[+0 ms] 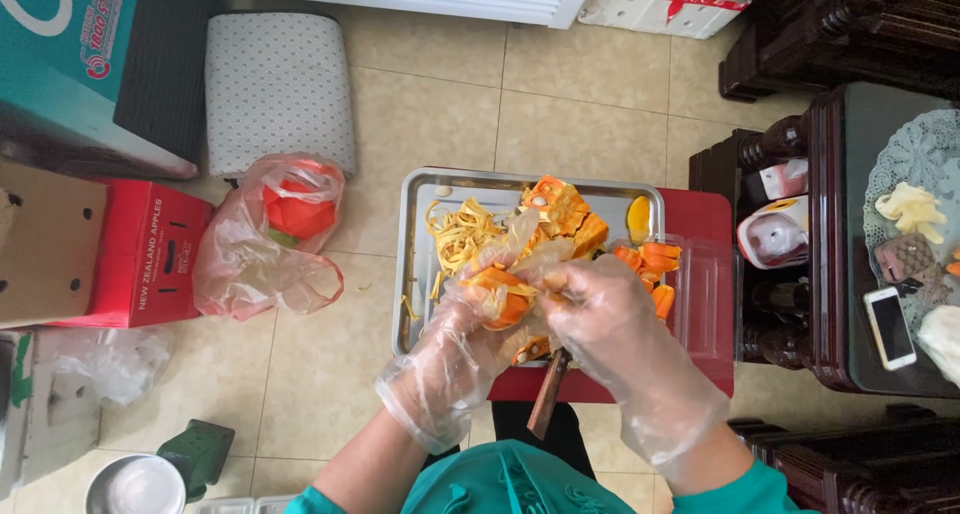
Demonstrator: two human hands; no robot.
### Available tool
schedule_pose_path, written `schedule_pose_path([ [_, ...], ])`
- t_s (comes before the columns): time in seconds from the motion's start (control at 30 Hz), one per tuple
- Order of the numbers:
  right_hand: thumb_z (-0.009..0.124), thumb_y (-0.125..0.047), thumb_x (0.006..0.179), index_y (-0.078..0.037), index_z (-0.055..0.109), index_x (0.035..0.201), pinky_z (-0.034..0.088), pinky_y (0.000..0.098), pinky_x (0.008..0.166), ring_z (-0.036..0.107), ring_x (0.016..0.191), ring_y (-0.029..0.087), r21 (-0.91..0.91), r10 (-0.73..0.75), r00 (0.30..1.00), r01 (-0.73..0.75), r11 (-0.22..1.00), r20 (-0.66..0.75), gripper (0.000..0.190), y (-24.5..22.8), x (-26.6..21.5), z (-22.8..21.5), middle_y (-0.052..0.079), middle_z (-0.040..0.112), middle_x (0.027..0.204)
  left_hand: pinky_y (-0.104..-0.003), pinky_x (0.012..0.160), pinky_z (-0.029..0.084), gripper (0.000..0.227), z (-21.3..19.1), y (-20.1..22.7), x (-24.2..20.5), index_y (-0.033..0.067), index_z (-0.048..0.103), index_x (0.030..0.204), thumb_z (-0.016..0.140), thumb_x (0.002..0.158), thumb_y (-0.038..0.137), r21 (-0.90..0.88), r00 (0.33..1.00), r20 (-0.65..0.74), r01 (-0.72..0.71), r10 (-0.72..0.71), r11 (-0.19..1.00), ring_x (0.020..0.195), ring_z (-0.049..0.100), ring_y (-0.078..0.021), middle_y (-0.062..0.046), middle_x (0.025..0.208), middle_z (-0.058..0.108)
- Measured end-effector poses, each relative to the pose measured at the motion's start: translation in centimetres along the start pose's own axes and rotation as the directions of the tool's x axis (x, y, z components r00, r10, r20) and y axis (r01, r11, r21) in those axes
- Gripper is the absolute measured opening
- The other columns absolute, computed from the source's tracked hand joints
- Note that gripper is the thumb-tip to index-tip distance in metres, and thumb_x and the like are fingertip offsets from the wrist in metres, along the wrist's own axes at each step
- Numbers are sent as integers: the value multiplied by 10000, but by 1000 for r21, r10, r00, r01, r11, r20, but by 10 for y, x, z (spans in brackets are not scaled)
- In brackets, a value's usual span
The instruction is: Manually shredding jackfruit segments and placing them into a metal tray
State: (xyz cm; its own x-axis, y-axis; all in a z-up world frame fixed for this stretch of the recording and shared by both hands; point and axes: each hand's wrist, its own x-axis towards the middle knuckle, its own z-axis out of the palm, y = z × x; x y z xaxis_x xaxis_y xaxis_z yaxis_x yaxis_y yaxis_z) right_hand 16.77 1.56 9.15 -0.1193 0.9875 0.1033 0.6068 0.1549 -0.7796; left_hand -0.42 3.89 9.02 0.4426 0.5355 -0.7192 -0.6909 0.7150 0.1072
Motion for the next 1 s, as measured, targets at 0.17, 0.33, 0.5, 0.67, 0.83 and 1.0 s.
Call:
schedule_pose_path([
  [0.17, 756, 28, 869, -21, 748, 869, 503, 268, 509, 572, 465, 164, 48, 109, 994, -110, 993, 21, 49, -20, 6, -2, 78, 598, 566, -505, 1054, 545, 579, 4, 0, 0, 95, 609, 1407, 670, 849, -43, 97, 994, -43, -93, 98, 991, 1216, 643, -397, -194, 1305, 645],
  [0.33, 735, 42, 856, -46, 738, 966, 555, 298, 572, 661, 539, 200, -181, 15, 992, 8, 983, 124, 141, -10, -1, -7, 70, 658, 620, -461, 1074, 542, 541, -16, -7, 21, 96, 594, 1382, 638, 860, -40, 58, 998, -2, -65, 65, 996, 1225, 624, -413, -198, 1326, 617],
  [0.5, 745, 68, 814, -71, 715, 996, 572, 321, 564, 659, 572, 225, -220, -227, 968, 246, 944, 109, 231, -23, 0, -9, 50, 632, 662, -452, 1079, 538, 551, -28, -10, 24, 90, 578, 1392, 689, 853, 76, 126, 984, 124, -140, 125, 982, 1239, 621, -390, -192, 1346, 612],
  [0.67, 664, 125, 789, -94, 712, 912, 548, 302, 507, 620, 492, 199, -121, -267, 963, 260, 958, -47, 255, -40, 9, -6, 4, 596, 610, -440, 1087, 534, 629, -39, -13, 22, 82, 554, 1409, 770, 841, 247, 201, 928, 316, -267, 196, 943, 1260, 618, -354, -183, 1378, 604],
  [0.83, 735, -7, 763, -101, 712, 798, 466, 353, 552, 585, 564, 225, -81, -78, 996, 75, 994, -35, 103, -3, -3, 3, 35, 628, 651, -430, 1093, 531, 724, -49, -12, 17, 76, 536, 1421, 834, 832, 374, 240, 862, 457, -357, 220, 903, 1275, 616, -327, -176, 1401, 599],
  [1.0, 810, -145, 784, -151, 804, 982, 532, 372, 798, 706, 852, 253, -170, 40, 999, -42, 985, -13, 198, 1, -10, 4, 15, 813, 943, -420, 1099, 528, 838, -51, 4, 9, 71, 519, 1433, 902, 823, 499, 265, 776, 590, -448, 224, 854, 1291, 615, -301, -170, 1425, 594],
])
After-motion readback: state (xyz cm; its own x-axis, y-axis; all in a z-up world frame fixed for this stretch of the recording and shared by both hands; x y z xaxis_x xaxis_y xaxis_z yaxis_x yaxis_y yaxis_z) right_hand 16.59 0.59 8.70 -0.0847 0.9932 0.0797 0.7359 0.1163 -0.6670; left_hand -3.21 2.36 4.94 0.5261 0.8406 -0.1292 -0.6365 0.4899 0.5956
